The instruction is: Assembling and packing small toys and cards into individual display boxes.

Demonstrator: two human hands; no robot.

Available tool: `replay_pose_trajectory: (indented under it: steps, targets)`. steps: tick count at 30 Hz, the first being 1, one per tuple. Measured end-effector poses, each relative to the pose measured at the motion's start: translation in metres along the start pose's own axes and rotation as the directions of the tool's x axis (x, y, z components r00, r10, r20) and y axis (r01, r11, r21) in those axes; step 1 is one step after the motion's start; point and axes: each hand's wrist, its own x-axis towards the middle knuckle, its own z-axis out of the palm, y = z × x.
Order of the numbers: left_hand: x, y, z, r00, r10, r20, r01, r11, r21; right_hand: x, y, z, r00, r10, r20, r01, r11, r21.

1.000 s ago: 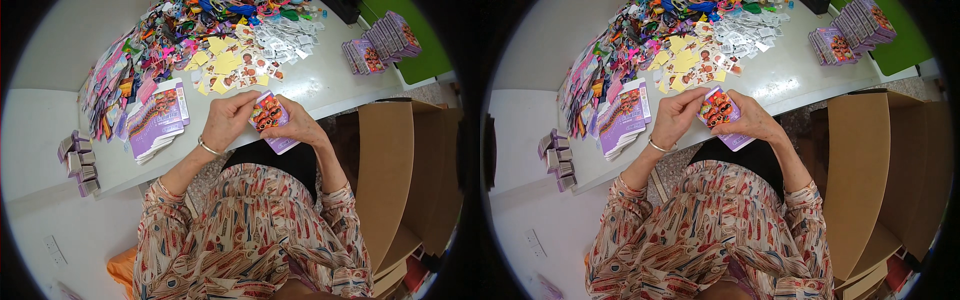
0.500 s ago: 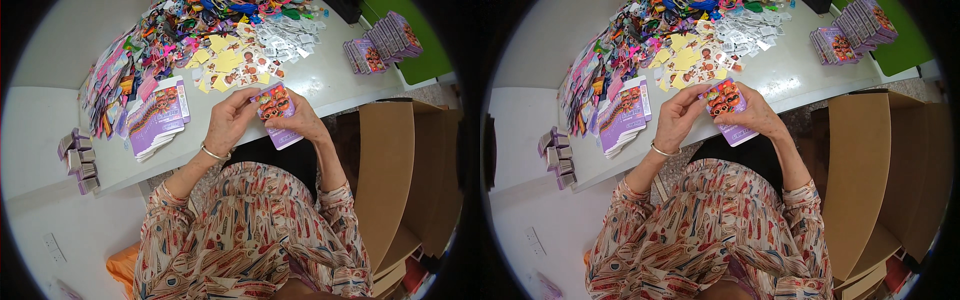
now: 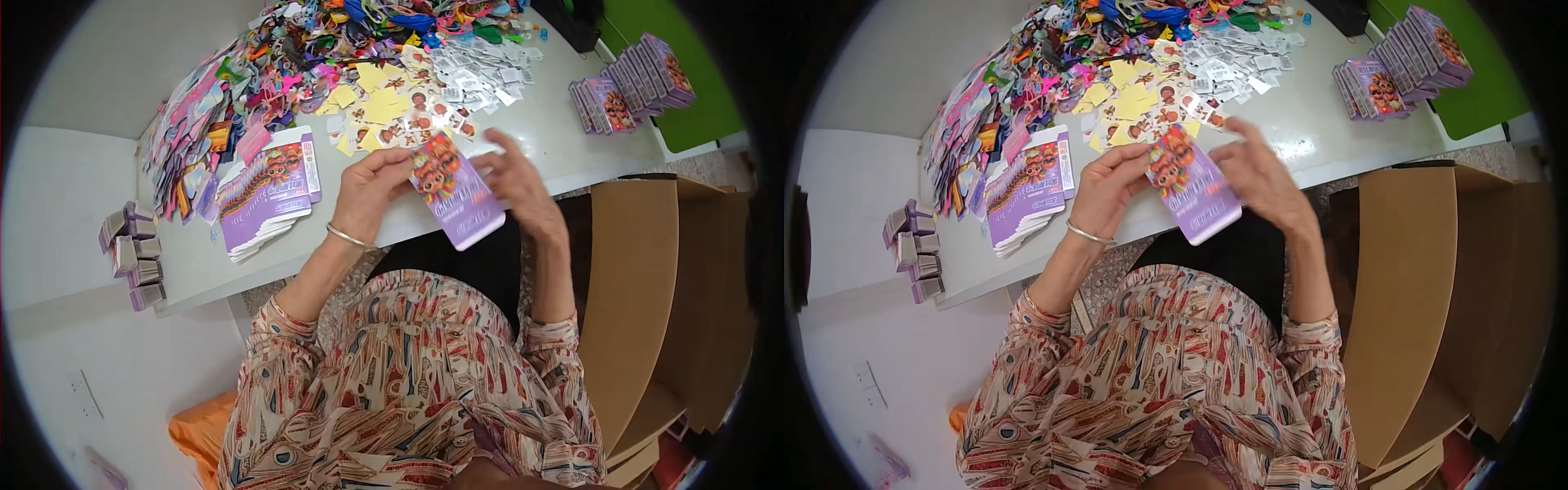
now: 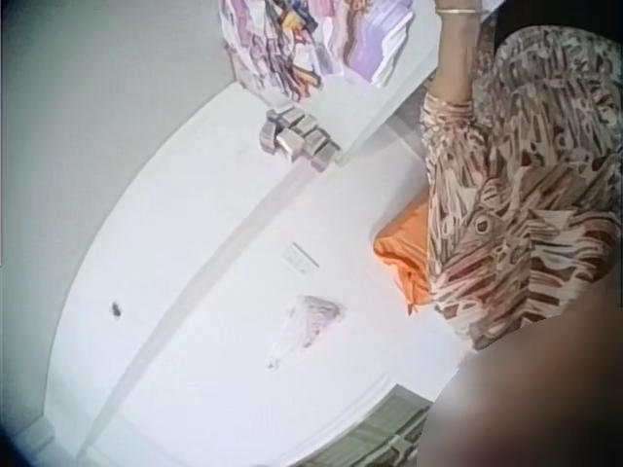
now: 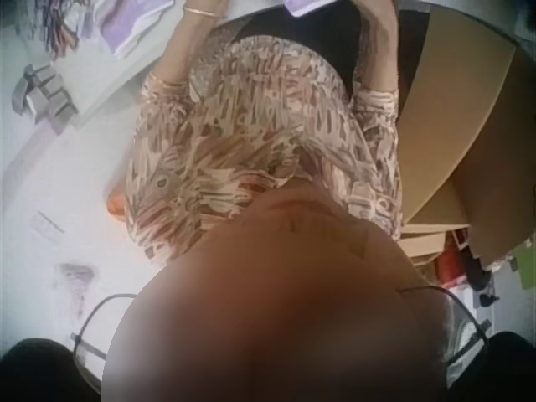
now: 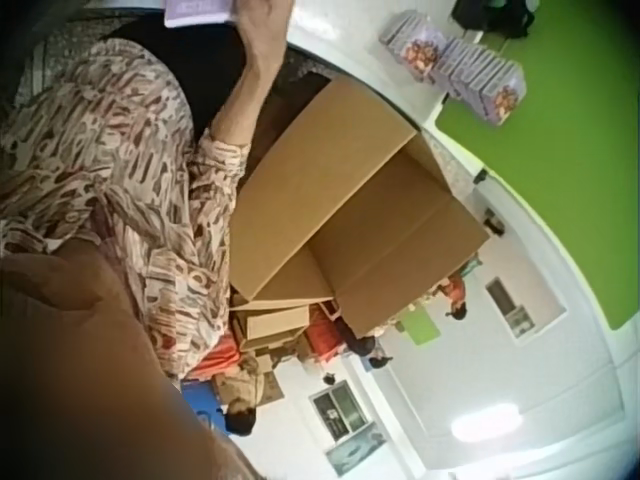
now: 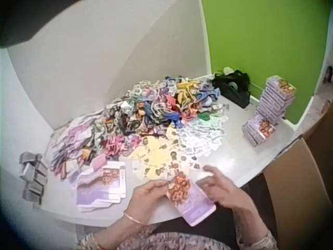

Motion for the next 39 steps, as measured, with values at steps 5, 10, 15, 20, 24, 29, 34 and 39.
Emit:
replay_pose_trajectory:
  steps: [5, 10, 15, 20, 24, 29, 34, 39]
  targets:
    - [0.003, -0.021, 0.007, 0.913, -0.287, 0.291, 0.407, 0.698, -0.589, -0.015, 0.005, 0.013, 0.919, -0.394, 0.019, 0.348, 0.787, -0.509]
    - [-0.002, -0.033, 0.034, 0.889, -0.291, 0.354, 0.437, 0.773, -0.46, -0.016, 0.017, 0.025, 0.873, -0.437, -0.217, 0.268, 0.801, -0.536]
    - [0.038, -0.017, 0.011, 0.98, 0.135, 0.144, -0.179, 0.916, 0.359, -0.016, 0.002, 0.001, 0.869, -0.331, -0.369, 0.05, 0.799, -0.599]
    - [0.078, 0.008, 0.002, 0.952, 0.269, 0.146, -0.297, 0.702, 0.648, -0.011, 0.006, -0.004, 0.842, -0.408, -0.352, -0.007, 0.645, -0.764]
    - [0.073, 0.029, -0.011, 0.969, 0.171, 0.181, -0.249, 0.653, 0.715, -0.011, 0.005, -0.003, 0.846, -0.38, -0.375, -0.055, 0.637, -0.769]
    - [0.098, 0.056, -0.118, 0.893, 0.394, 0.216, -0.385, 0.419, 0.822, 0.001, -0.001, 0.003, 0.882, -0.377, -0.283, -0.096, 0.445, -0.891]
    - [0.1, 0.1, -0.202, 0.894, 0.425, -0.14, -0.005, 0.324, 0.946, 0.007, -0.005, 0.001, 0.897, -0.347, -0.276, -0.149, 0.351, -0.925]
    - [0.089, 0.114, -0.281, 0.795, 0.548, -0.258, 0.128, 0.265, 0.956, 0.013, -0.006, 0.006, 0.913, -0.337, -0.231, -0.131, 0.293, -0.947]
